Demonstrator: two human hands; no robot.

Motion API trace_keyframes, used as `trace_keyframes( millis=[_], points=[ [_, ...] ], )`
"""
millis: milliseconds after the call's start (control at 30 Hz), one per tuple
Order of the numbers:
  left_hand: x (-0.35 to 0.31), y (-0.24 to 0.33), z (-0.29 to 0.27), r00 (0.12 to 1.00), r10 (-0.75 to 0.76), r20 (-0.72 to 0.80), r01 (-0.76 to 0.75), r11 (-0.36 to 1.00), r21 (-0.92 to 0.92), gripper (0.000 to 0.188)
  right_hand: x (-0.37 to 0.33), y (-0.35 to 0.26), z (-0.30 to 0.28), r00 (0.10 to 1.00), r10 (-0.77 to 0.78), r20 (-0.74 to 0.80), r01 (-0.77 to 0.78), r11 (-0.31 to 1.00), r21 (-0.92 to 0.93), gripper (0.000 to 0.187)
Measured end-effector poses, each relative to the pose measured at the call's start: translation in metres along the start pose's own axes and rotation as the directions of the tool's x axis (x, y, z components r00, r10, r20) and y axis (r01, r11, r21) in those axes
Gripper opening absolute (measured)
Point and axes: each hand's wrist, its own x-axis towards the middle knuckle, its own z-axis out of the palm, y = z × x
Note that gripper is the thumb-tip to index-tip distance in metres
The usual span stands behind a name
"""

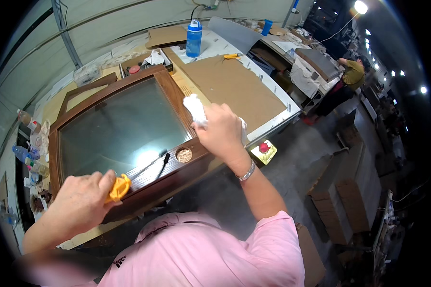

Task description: The person wipes the glass of a wooden cabinet door with a cloth and uses a scraping tool and sanding block to clean and smooth the wooden surfaces.

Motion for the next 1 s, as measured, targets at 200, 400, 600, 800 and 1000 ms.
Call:
trace_keyframes(
  millis=[200, 400, 600, 800, 1000],
  points=[
    [0.015, -0.003, -0.004, 0.981, -0.153, -0.123, 0.159, 0.986, 0.047, 0.05, -0.003, 0.006, -0.004, 0.994, -0.102, -0.034, 0.102, 0.995, -0.007, 0.018],
    [0.023, -0.016, 0.006, 0.971, -0.162, -0.174, 0.176, 0.982, 0.069, 0.041, -0.003, 0.005, -0.001, 0.988, -0.15, -0.026, 0.15, 0.988, -0.035, 0.017],
    [0.027, -0.01, 0.001, 0.991, -0.079, -0.11, 0.09, 0.992, 0.093, 0.034, -0.003, 0.003, -0.001, 0.978, -0.199, -0.058, 0.194, 0.977, -0.089, 0.018],
    [0.034, -0.025, 0.005, 0.986, -0.102, -0.133, 0.116, 0.988, 0.104, 0.031, -0.004, 0.005, -0.001, 0.976, -0.207, -0.061, 0.199, 0.972, -0.123, 0.018],
    [0.014, -0.085, 0.011, 0.909, -0.306, -0.284, 0.342, 0.936, 0.088, 0.028, -0.001, -0.001, -0.003, 0.972, -0.234, 0.013, 0.234, 0.965, -0.12, 0.019]
  ],
)
